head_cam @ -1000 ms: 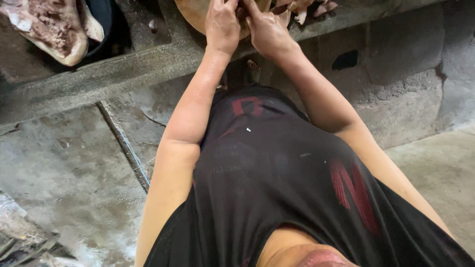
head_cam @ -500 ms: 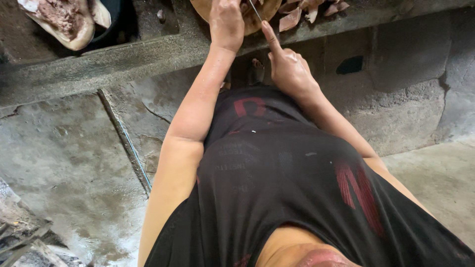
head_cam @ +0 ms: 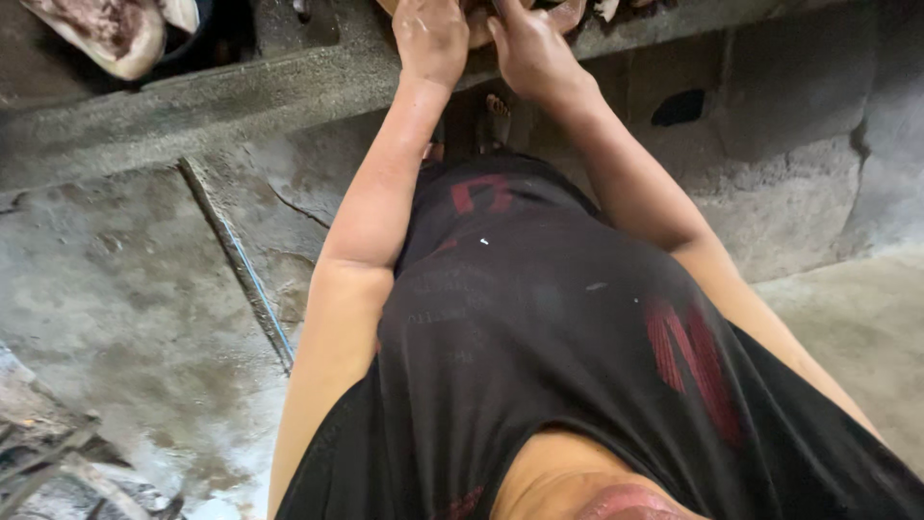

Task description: The person stands at a concrete counter and uses a knife to cut pieces of raw meat on a wooden cutting board. They repeatedly slice the meat into smaller chunks and transfer them into a black bowl. Another person briefly walks by in the background.

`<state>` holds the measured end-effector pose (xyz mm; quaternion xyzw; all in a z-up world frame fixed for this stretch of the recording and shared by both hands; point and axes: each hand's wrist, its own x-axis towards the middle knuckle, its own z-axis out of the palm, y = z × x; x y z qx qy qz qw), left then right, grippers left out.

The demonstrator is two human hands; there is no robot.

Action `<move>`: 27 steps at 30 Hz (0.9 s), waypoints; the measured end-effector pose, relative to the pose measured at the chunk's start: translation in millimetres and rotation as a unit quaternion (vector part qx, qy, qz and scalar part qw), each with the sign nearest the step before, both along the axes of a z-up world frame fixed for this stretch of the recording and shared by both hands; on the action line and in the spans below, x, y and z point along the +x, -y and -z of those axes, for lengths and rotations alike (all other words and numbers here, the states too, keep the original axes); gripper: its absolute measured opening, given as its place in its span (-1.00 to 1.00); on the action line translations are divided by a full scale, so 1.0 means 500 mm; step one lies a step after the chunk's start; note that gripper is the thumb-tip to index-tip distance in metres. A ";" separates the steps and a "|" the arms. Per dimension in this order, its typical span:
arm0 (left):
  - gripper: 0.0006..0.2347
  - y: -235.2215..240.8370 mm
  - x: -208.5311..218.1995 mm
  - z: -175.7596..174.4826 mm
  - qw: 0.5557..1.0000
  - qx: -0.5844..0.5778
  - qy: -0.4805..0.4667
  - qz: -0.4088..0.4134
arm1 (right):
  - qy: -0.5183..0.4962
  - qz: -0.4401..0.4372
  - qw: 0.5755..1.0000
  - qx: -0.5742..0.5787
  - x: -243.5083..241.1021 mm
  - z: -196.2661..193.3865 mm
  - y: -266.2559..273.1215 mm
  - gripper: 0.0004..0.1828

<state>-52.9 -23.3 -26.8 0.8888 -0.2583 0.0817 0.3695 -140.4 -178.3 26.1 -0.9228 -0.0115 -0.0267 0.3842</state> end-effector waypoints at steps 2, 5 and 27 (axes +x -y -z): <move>-0.92 -0.017 -0.001 -0.044 0.999 -0.045 0.021 0.002 | 0.004 -0.008 1.000 -0.009 -0.034 -0.027 0.003 -0.35; -0.92 -0.025 -0.012 -0.091 0.995 -0.099 -0.022 0.008 | -0.072 -0.010 0.997 -0.020 -0.087 -0.083 0.010 -0.20; -0.87 0.007 0.032 -0.154 0.988 -0.127 -0.041 0.077 | 0.043 -0.003 0.996 0.080 -0.040 -0.103 -0.007 -0.10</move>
